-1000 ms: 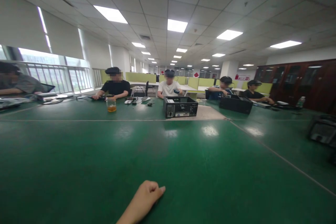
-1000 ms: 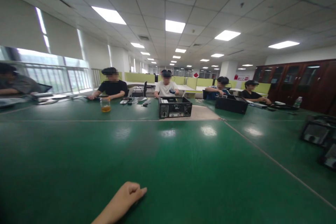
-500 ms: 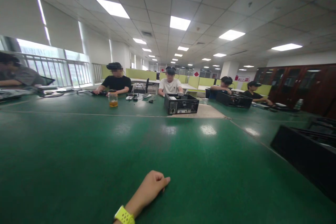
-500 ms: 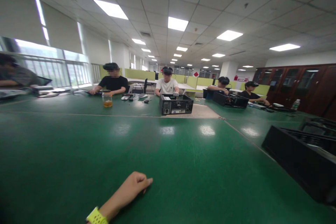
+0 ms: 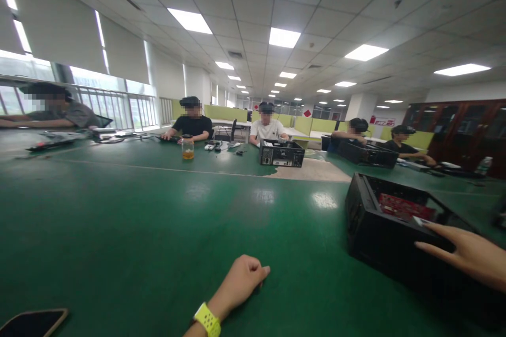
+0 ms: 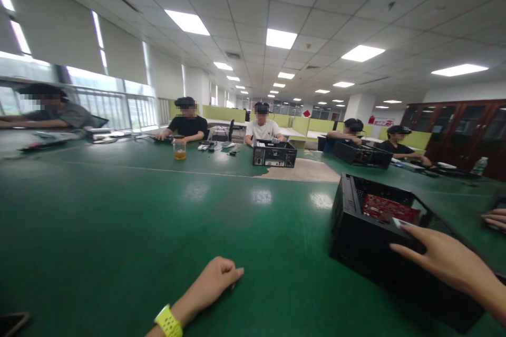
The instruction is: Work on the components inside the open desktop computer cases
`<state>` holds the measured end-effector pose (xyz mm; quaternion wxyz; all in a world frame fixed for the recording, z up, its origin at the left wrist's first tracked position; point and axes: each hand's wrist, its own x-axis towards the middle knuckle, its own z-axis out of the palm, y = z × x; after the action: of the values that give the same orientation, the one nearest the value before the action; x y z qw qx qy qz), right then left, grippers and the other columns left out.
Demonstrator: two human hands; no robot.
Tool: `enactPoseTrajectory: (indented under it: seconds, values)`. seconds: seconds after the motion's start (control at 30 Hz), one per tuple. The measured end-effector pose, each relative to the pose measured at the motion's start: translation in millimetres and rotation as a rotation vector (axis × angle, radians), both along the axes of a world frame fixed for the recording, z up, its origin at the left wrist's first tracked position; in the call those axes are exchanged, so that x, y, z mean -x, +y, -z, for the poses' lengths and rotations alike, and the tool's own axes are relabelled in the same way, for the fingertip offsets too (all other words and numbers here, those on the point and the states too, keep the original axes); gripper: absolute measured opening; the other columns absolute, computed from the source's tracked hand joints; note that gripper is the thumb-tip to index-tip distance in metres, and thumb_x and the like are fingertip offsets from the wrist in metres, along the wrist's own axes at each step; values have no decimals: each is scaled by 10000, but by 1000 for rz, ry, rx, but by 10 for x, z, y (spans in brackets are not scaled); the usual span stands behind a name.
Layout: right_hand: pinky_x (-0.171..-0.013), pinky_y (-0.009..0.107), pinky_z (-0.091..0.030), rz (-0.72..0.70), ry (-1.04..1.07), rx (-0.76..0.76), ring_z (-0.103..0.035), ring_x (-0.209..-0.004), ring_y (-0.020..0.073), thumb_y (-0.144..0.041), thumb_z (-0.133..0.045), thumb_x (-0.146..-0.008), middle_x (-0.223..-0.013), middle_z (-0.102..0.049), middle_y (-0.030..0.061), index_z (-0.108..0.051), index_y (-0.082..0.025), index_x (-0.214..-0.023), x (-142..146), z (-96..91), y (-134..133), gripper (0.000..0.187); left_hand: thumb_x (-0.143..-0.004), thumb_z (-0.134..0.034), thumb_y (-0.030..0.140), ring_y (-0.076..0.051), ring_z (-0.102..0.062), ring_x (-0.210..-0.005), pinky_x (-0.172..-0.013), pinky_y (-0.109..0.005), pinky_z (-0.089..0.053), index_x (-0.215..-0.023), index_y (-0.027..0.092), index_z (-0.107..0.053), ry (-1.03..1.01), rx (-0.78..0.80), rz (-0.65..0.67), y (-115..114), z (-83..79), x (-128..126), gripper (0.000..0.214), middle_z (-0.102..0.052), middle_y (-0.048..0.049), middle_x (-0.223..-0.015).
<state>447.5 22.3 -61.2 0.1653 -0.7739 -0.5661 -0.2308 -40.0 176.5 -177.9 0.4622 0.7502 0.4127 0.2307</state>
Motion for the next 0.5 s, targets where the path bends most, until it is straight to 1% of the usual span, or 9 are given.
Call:
enactPoseTrajectory:
  seconds: [0.07, 0.1, 0.17, 0.23, 0.3, 0.37, 0.43, 0.5]
  values:
    - [-815, 285, -409, -90, 109, 196, -605, -1014, 233, -603, -532, -763, -1151, -607, 211, -629, -108, -1165, 97, -35, 146, 645, -742, -487, 542, -96, -312, -470, -496, -252, -244, -505, 156, -489, 3, -4, 6, -6, 0, -2, 453, -372, 37, -455]
    - [-843, 295, -401, -108, 140, 253, -579, -1059, 246, -579, -493, -802, -1191, -575, 232, -599, -69, -1196, 136, -53, 201, 653, -746, -485, 540, -97, -318, -476, -500, -252, -247, -509, 155, -489, 3, -8, 8, -7, 1, -2, 452, -377, 34, -461]
    - [-860, 303, -397, -92, 139, 284, -568, -1072, 261, -556, -455, -832, -1191, -566, 252, -608, -23, -1169, 170, -75, 277, 649, -754, -484, 533, -98, -327, -485, -506, -250, -251, -514, 154, -489, 5, -19, 8, -6, 8, -6, 449, -383, 32, -470]
    - [-836, 300, -413, -51, 126, 289, -592, -1021, 259, -541, -462, -831, -1133, -599, 255, -634, 2, -1116, 156, -73, 317, 637, -759, -487, 526, -99, -332, -487, -509, -249, -252, -519, 154, -489, 9, -29, 10, -2, 15, -10, 442, -390, 30, -474]
    - [-801, 304, -432, -8, 102, 273, -616, -962, 254, -539, -451, -835, -1075, -628, 251, -653, 10, -1074, 156, -63, 337, 632, -759, -493, 520, -97, -329, -484, -507, -248, -250, -518, 154, -486, 2, -24, 18, 0, 18, -14, 438, -388, 31, -471]
    - [-779, 317, -449, -20, 71, 299, -626, -933, 263, -574, -443, -828, -1044, -643, 243, -663, 0, -1055, 236, -59, 340, 655, -755, -500, 521, -96, -327, -483, -506, -248, -248, -520, 151, -490, -16, 1, 25, 2, 10, -15, 438, -386, 32, -470]
    - [-780, 350, -466, -61, 37, 353, -625, -935, 294, -642, -452, -793, -1041, -649, 230, -672, -33, -1047, 432, -65, 320, 695, -753, -503, 535, -94, -318, -482, -504, -250, -241, -530, 144, -505, -37, 27, 38, 2, -21, -17, 450, -377, 35, -472]
    - [-770, 392, -484, -91, 12, 394, -629, -910, 320, -701, -457, -753, -1024, -660, 211, -682, -78, -1033, 728, -74, 271, 720, -763, -496, 549, -90, -301, -481, -500, -251, -230, -547, 135, -521, -61, 23, 52, 1, -93, -28, 467, -357, 42, -475]
